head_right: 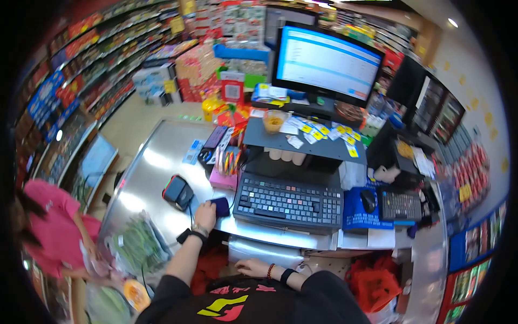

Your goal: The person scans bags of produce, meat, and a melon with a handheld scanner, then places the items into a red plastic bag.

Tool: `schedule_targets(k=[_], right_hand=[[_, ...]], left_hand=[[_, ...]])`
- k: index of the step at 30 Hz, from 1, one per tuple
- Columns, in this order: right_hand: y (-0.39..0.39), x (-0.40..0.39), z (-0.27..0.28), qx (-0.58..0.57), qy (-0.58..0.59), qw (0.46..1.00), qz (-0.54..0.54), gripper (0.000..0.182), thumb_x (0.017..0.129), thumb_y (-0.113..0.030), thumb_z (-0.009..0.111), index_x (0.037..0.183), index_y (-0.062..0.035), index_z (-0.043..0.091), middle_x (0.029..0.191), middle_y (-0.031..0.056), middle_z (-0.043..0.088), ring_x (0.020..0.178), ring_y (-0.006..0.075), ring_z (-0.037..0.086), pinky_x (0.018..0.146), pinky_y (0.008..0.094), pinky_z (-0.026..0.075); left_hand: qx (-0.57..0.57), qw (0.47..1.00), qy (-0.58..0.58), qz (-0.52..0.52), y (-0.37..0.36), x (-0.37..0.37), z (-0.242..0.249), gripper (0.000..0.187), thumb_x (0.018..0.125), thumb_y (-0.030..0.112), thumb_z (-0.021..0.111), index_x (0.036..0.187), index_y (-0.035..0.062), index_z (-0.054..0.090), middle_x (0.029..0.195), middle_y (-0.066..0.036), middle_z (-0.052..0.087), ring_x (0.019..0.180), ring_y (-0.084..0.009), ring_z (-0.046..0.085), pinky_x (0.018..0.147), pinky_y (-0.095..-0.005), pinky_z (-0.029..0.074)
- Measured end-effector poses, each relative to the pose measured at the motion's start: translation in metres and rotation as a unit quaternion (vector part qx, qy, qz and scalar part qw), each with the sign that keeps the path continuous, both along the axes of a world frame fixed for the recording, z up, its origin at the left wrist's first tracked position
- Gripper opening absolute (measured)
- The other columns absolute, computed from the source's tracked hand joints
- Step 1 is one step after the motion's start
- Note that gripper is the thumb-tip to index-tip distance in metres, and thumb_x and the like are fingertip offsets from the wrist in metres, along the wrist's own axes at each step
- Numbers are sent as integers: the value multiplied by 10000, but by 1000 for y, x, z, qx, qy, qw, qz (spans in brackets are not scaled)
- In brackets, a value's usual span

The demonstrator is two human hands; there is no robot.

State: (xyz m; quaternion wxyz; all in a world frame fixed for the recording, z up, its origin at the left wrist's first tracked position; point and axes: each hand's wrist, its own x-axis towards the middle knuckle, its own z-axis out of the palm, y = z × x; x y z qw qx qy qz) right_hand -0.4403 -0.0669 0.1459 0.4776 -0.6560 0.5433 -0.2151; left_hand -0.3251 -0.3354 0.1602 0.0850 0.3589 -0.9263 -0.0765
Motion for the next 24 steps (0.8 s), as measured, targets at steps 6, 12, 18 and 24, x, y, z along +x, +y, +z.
schedule_targets(k=[6,12,18,24], right_hand=[[21,-47,-2,-80,21,997,3,274,950,-251,605,1124,-50,668,1100,162,690,1010,352,657,884,413,523],[11,-60,-10,-59,20,994,86,273,945,-212,622,1146,-35,675,1085,178,695,1013,334,673,871,382,528],[-9,-50,-10,-13,10,986,168,284,956,-223,612,1144,-18,672,1085,190,696,1011,342,674,873,381,524],[-16,-45,-11,-12,10,982,189,285,960,-225,607,1141,-15,670,1089,181,698,1021,339,672,882,378,521]], left_hand=[[114,977,97,154,3,-28,8,431,872,483,637,817,58,686,864,-164,693,813,-352,679,709,-484,525],[183,855,409,262,106,17,-18,276,920,333,661,1006,72,688,914,-113,684,815,-249,679,729,-353,534],[340,700,437,452,258,114,-161,195,921,231,675,898,41,635,867,-59,699,772,-143,668,693,-296,524],[370,451,567,581,261,152,-184,333,947,145,546,1261,64,617,1169,-69,677,1016,-121,626,785,-233,465]])
